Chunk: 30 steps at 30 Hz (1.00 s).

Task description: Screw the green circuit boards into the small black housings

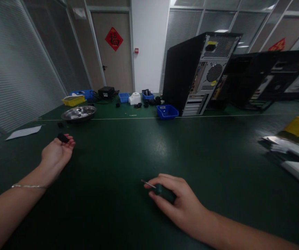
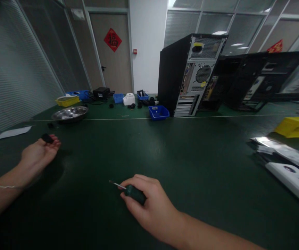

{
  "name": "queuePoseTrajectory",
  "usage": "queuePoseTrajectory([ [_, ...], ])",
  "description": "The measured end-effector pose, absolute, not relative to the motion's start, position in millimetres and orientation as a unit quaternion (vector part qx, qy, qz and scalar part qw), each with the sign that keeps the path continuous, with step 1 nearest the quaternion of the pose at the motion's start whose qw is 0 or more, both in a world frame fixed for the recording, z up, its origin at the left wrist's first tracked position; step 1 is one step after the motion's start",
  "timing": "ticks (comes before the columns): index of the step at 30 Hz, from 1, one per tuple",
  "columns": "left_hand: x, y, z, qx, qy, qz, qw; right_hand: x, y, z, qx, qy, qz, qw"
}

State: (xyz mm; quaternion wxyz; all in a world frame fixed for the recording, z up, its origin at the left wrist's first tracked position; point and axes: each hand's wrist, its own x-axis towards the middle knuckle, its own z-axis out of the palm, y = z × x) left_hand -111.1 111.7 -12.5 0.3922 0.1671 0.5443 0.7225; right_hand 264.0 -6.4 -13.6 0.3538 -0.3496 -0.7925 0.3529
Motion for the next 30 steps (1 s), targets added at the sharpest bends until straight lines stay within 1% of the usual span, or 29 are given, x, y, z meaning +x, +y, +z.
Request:
queuePoseTrajectory([
  [5,-102,114,-12,0.205,0.549,0.702,0.404,263,-8,-13,-0.346,-0.79,0.364,0.352],
  [9,-68,104,-10,0.279,0.549,0.653,0.44,264,-6,-14,-0.352,-0.788,0.359,0.356],
  [14,-10,64,-6,0.401,0.518,0.5,0.566,266,-6,-13,-0.363,-0.77,0.372,0.369],
  [16,6,46,-5,0.473,0.489,0.413,0.605,266,-7,-12,-0.355,-0.769,0.375,0.376],
  [19,20,25,-2,0.605,0.449,0.29,0.59,265,-7,-11,-0.331,-0.78,0.373,0.379],
  [21,23,16,-1,0.662,0.429,0.25,0.562,265,-7,-11,-0.324,-0.789,0.37,0.369],
  [30,25,10,2,0.735,0.392,0.252,0.492,266,-4,-12,-0.329,-0.801,0.372,0.333],
])
